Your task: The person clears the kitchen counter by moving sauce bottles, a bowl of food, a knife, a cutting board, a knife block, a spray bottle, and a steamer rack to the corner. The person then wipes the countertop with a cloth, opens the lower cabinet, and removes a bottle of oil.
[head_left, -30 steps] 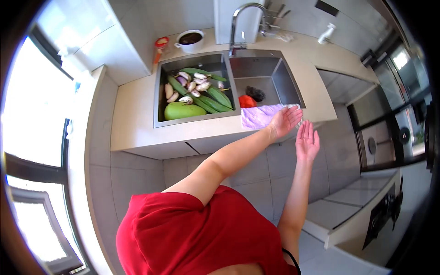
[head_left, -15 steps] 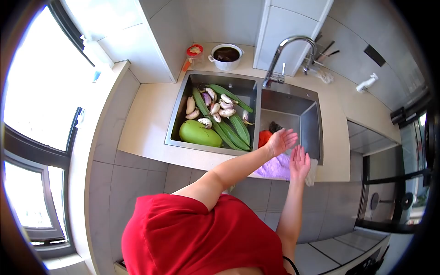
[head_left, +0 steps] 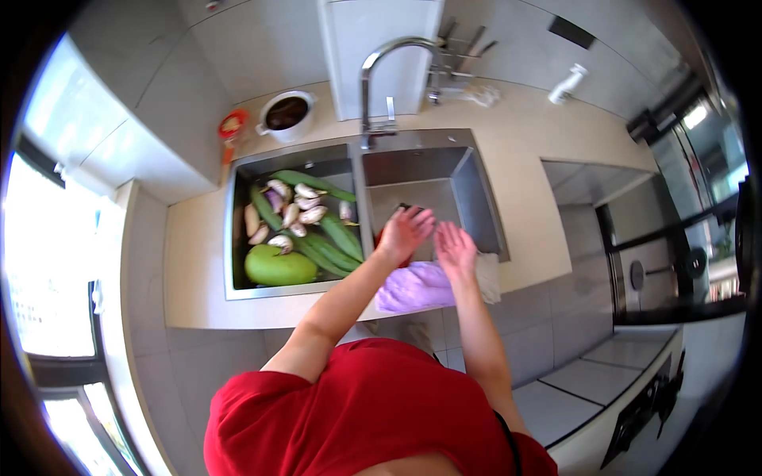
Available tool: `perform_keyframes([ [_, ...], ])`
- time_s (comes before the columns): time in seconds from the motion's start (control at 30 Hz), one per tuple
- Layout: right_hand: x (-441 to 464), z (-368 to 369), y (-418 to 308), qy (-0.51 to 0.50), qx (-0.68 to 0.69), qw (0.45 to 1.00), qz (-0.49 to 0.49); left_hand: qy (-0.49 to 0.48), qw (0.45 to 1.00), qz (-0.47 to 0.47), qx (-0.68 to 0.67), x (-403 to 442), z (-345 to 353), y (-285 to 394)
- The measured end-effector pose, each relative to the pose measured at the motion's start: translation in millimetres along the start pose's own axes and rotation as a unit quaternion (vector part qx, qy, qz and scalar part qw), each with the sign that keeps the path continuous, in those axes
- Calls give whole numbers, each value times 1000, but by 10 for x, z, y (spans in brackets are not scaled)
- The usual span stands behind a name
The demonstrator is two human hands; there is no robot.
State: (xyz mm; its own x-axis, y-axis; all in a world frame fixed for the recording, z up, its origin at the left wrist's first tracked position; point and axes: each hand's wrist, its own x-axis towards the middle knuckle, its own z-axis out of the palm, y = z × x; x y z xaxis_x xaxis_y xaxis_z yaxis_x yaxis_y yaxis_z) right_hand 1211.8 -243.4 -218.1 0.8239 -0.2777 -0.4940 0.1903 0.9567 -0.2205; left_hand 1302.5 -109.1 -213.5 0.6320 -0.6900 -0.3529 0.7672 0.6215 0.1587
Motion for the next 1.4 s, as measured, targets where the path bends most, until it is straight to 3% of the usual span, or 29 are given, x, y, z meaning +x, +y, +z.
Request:
perform_keyframes([
  [0.3, -112, -87, -587, -30, -65, 996, 52, -17, 996, 52, -67, -110, -31, -314],
  [0.43, -183, -194, -812, -26, -63, 996, 63, 23, 992, 91, -83, -155, 30, -484],
  [0.87, -162, -184, -1151, -39, -34, 999, 8, -9, 997, 41, -69, 265, 257, -593],
  [0.93, -114, -148, -1145, -28, -48, 998, -18, 2, 998, 29, -53, 315, 297, -578],
  [1.0, -30, -122, -1120, -18, -47, 999, -11, 40, 997, -24, 58, 362, 284, -519],
  [1.07, 37, -163, -1060, -21, -120, 992, -12, 38, 996, -45, 74, 377, 114, -427],
  [1.13, 17, -207, -1005, -16, -171, 985, 5, 12, 969, -61, 239, 256, 77, -336],
  [1.2, -26, -175, -1025, -17, -466, 881, -80, 58, 956, -62, 279, 148, 27, -279],
  [1.23, -15, -259, -1017, -61, -521, 842, -128, 40, 910, -44, 410, 104, -55, -281],
  [1.27, -10, -374, -1031, -59, -523, 842, -119, 20, 846, -27, 533, 65, -126, -303],
  [1.3, 0, -498, -1059, -85, -618, 768, -145, -9, 722, 42, 691, -4, -185, -349],
  [1.33, -25, -551, -1076, -111, -702, 682, -170, -22, 660, 30, 750, -98, -122, -397],
  [1.37, -70, -614, -1095, -109, -749, 630, -174, -33, 656, 17, 754, -160, -109, -483],
  [1.4, -102, -656, -1094, -110, -749, 630, -171, -45, 650, 4, 758, -221, -97, -573],
])
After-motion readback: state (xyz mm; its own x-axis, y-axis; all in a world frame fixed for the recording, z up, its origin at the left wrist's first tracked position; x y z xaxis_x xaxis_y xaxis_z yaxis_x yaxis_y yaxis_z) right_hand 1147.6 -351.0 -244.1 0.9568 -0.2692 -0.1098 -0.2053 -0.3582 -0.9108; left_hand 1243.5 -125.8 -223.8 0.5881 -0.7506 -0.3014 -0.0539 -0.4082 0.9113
